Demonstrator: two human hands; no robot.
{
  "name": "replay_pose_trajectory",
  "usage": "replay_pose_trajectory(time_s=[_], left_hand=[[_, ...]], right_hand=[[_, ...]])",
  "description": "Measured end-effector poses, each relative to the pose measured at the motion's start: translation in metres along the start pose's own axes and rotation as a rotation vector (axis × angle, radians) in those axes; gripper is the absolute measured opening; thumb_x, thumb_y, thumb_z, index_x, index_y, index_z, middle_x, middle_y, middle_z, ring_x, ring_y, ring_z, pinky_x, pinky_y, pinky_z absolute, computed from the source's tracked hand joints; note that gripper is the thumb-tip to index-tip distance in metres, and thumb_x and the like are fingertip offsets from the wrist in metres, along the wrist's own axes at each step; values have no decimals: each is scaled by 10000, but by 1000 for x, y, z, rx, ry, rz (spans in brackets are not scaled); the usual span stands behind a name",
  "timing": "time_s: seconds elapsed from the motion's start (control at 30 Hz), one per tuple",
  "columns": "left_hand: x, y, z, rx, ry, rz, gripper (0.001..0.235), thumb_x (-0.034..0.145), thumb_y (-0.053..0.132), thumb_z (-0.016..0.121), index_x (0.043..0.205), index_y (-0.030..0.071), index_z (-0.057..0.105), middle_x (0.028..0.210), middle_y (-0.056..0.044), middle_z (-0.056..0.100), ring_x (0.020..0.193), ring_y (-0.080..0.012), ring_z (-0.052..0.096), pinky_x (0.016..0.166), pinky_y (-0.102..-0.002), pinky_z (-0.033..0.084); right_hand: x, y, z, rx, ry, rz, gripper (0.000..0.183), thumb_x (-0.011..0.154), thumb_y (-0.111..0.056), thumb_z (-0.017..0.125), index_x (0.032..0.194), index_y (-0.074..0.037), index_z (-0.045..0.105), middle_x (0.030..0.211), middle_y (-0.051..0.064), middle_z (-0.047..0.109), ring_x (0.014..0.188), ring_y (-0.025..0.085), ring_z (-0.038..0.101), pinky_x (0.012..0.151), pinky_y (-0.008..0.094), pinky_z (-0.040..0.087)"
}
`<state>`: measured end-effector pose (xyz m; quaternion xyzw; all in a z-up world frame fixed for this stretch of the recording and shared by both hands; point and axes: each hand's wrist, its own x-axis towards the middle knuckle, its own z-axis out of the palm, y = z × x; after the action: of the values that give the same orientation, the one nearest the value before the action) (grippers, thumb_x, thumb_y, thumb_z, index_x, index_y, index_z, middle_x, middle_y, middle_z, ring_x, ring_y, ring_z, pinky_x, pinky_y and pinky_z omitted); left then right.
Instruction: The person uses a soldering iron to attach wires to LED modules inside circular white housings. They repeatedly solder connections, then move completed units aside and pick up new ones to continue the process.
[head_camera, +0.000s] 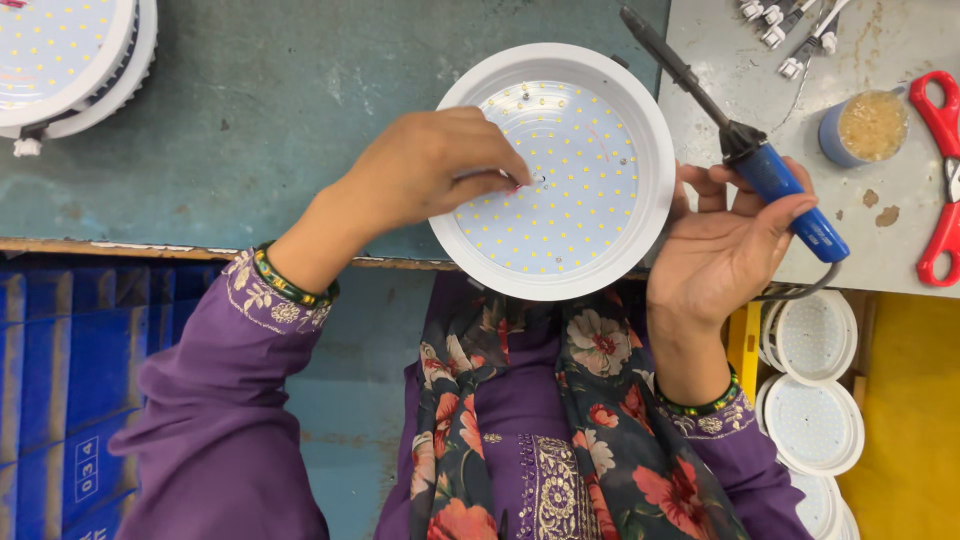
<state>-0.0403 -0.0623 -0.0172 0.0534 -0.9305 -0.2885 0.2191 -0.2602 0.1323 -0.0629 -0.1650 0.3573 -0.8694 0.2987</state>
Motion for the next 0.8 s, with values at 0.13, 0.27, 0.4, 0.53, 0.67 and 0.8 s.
replay_pose_trajectory(time_s=[0.13,0.27,0.4,0.53,0.67,0.8], left_hand=[[9,-4,4,-65,-13,-23,162,889,107,803,1049,133,794,939,-15,756,880,-214,713,775,-359,573],[14,-17,1,-273,-79,-71,197,884,90,799,1080,104,790,1012,-30,785,911,-172,761,813,-308,607],[19,-31,-4,-386,-167,-86,181,902,78,790,1082,90,787,1011,-25,793,903,-142,774,817,-281,620],[26,-25,-4,-438,-176,-199,162,897,95,786,1055,62,771,967,-32,794,884,-132,777,770,-275,630],[21,5,12,-415,98,-502,154,899,135,809,963,16,735,878,-44,786,808,-118,769,745,-284,632],[7,29,29,-366,280,-472,114,950,117,765,1013,23,747,953,-57,759,873,-131,768,756,-273,650]], right_hand=[[1,3,8,64,0,30,531,1093,-499,506,1469,-129,444,1101,106,667,1055,303,686,937,451,532],[3,12,14,44,27,0,522,1130,-476,487,1477,-88,454,1090,136,675,1019,302,690,930,401,551],[4,13,15,46,18,14,512,1125,-469,478,1469,-91,454,1082,148,689,994,292,695,931,390,573],[4,13,14,52,21,12,492,1135,-465,473,1436,-77,460,1084,150,691,990,293,696,916,386,562],[4,13,12,58,22,16,500,1130,-465,463,1450,-81,467,1079,150,692,991,287,696,929,383,567],[2,14,15,47,19,-2,487,1151,-462,466,1426,-61,479,1082,149,689,1011,278,688,922,370,540]])
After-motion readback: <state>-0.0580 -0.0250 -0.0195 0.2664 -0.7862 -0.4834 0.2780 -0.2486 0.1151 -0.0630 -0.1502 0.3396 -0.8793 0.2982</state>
